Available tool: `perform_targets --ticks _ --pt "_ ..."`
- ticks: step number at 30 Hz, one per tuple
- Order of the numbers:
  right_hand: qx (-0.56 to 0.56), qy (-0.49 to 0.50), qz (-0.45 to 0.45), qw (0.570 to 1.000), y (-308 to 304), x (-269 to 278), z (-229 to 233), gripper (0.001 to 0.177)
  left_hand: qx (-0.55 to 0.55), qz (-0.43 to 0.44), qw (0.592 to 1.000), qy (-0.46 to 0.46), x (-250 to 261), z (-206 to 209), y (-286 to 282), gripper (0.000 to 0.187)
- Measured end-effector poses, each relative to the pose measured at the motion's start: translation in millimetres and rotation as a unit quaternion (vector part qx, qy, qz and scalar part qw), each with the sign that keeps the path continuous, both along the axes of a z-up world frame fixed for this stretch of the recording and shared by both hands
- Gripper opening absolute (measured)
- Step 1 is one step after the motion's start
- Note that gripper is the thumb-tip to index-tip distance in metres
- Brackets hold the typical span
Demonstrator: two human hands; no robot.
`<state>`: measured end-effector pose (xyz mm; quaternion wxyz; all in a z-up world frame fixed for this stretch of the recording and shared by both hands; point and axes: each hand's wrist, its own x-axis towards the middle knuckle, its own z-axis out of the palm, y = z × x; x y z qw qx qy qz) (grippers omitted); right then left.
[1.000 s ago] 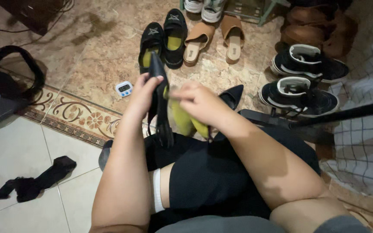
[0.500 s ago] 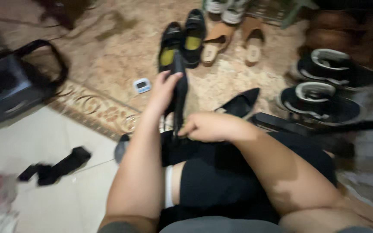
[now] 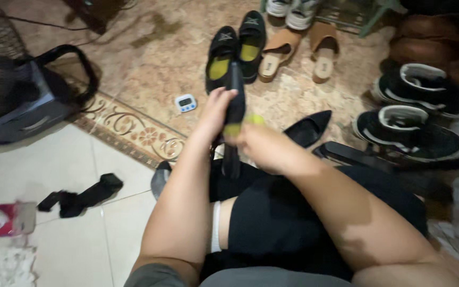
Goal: The person sits on the floor and wipes a pair of black slip-on shoes with a yellow cloth. They handle one shoe at a time, wiping the exterior and interior surfaces, then place the cleaned shoe on the floor.
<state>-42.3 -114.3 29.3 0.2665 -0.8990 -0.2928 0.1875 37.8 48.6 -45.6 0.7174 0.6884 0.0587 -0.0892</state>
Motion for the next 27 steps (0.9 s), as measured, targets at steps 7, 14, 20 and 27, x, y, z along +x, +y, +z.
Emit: perform_targets --ticks 7,14,20,27 --pt "0.039 0.159 0.1 0.982 -17 -4 -21 0.037 0.218 0.018 0.974 -0.06 -1 13 -6 0.085" --pt "0.24 -0.103 -0.116 0.958 -69 32 9 0.041 -0.004 -0.036 0.999 0.004 7 -3 3 0.066" --pt "0.158 -0.173 -0.041 0.971 -18 6 5 0.045 -0.016 -0.008 1.0 0.005 8 -14 -2 0.075" --pt "0.056 0.116 0.081 0.988 -7 -11 -11 0.041 0.09 -0.012 0.995 -0.032 2 0 -2 0.081"
